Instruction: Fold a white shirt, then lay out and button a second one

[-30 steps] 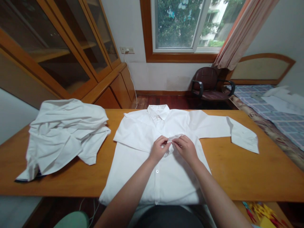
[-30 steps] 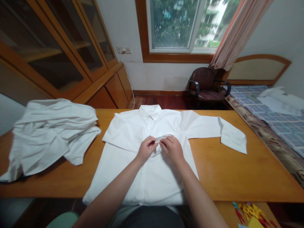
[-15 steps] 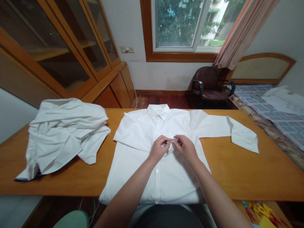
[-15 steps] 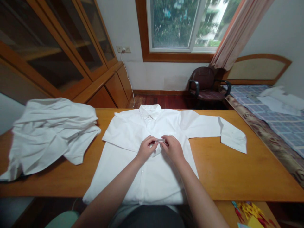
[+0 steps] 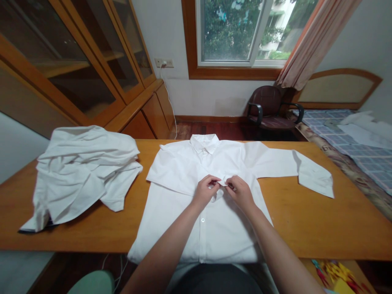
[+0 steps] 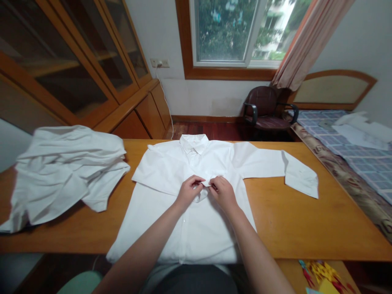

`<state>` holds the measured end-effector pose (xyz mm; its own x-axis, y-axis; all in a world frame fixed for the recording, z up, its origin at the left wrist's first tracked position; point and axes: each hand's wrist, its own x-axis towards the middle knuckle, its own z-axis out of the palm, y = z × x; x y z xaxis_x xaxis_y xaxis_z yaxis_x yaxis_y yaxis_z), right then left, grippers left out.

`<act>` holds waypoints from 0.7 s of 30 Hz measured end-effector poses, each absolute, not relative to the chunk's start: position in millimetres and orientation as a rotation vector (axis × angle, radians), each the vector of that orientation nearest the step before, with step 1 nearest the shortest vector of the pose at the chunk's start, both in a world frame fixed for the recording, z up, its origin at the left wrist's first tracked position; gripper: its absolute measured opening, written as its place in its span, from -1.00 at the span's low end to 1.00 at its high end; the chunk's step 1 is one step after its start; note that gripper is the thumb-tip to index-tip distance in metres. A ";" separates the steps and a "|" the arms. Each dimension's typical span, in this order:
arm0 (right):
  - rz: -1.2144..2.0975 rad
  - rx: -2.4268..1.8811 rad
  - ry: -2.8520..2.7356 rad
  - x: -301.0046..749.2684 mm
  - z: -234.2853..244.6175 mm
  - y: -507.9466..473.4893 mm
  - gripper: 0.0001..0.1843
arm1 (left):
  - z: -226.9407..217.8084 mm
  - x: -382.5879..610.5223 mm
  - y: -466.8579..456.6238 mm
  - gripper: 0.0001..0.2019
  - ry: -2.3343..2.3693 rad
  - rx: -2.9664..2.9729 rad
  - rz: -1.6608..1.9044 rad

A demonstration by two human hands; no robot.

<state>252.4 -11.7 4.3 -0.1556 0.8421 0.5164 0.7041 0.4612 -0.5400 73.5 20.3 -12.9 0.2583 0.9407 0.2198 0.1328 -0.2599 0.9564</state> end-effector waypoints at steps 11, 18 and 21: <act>0.420 -1.339 -1.859 255.1 -1.9 -13.1 -0.92 | -12.5 73.1 21.7 -0.84 1.039 1.641 1.114; 0.632 -1.426 -1.709 252.3 -0.7 -12.3 -0.89 | -13.2 72.5 21.5 -0.84 1.021 1.651 1.118; 0.736 -1.436 -1.649 252.3 1.0 -10.7 -0.87 | -12.4 72.5 21.2 -0.83 1.020 1.672 1.119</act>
